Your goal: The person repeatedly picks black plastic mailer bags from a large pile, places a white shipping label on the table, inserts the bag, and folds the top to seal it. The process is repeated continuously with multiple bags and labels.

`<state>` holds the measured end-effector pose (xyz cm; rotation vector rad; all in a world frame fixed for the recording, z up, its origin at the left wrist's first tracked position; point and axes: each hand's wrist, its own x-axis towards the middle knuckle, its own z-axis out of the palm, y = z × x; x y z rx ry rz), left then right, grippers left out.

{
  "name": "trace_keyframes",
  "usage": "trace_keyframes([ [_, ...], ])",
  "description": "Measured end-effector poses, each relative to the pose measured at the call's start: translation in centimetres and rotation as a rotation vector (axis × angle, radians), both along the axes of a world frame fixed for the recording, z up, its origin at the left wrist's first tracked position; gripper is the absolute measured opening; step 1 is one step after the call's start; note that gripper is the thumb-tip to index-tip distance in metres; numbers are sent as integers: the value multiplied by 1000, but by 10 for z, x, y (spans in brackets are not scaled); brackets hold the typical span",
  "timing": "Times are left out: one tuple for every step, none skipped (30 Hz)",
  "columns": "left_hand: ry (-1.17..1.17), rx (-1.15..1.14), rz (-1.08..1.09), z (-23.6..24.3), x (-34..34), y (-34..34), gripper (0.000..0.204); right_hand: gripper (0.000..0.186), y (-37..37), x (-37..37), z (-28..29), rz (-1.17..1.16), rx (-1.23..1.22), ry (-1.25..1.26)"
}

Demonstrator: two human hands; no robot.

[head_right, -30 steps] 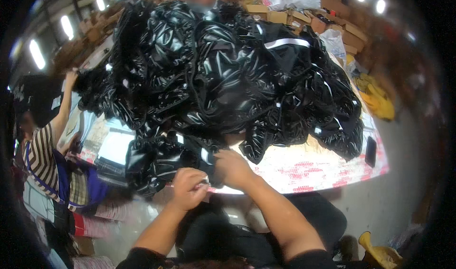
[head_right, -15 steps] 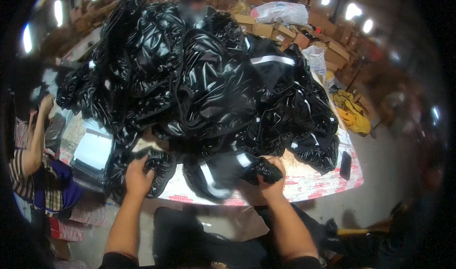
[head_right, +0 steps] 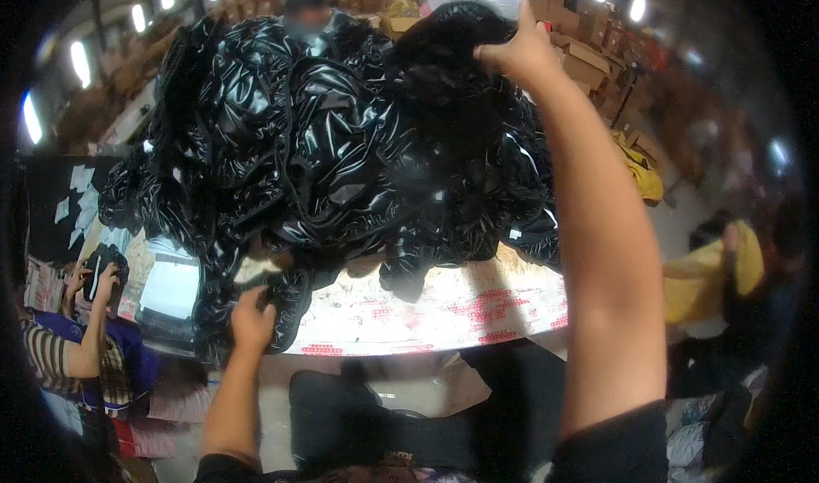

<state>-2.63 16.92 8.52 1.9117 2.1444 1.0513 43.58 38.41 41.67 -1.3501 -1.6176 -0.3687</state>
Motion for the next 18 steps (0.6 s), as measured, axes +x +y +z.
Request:
trace_keyframes([
  [-20, 13, 9, -1, -6, -5, 39, 66, -2, -14, -24, -180, 98, -110],
  [-45, 116, -18, -8, -12, -9, 37, 64, -22, -37, -51, -83, 76, -104],
  [-64, 104, 1, -9, -18, -18, 36, 62, -54, -68, -83, 27, 64, -94],
  [-86, 97, 0, -8, -19, -21, 36, 60, -78, -86, -122, 180, -72, -18],
  [-113, 89, -10, -10, -17, -23, 35, 60, -107, -101, -153, 207, -301, -53],
  [-102, 121, -59, -10, -13, -20, 34, 64, -130, -114, -186, 179, -537, -45],
  [-93, 130, -79, -8, -9, -16, 34, 67, -144, -126, -217, 155, -627, -70],
  [-80, 130, -108, -6, -3, -12, 34, 62, -150, -130, -260, 125, -517, -56],
  [-65, 128, -131, -5, 0, -10, 33, 56, -152, -131, -294, 99, -409, -44],
  [-63, 115, -123, -6, -1, -11, 33, 54, -150, -129, -311, 155, -447, -4],
  [-57, 120, -122, -6, -2, -10, 33, 51, -150, -122, -318, 209, -478, 28],
  [-50, 126, -122, -5, -3, -9, 33, 49, -151, -114, -326, 263, -508, 61],
  [-49, 123, -114, -7, -4, -12, 33, 45, -159, -106, -328, 296, -518, 171],
  [-84, 126, -105, -6, -3, -13, 33, 41, -167, -95, -321, 324, -515, 273],
  [-118, 128, -96, -3, -3, -15, 34, 38, -175, -84, -313, 352, -510, 375],
  [-160, 131, -86, -4, 0, -17, 34, 35, -186, -70, -301, 329, -557, 557],
  [-230, 163, -107, -8, 5, -20, 35, 34, -196, -57, -293, 305, -603, 739],
  [-298, 194, -126, -12, 13, -24, 35, 36, -206, -45, -293, 340, -593, 908],
])
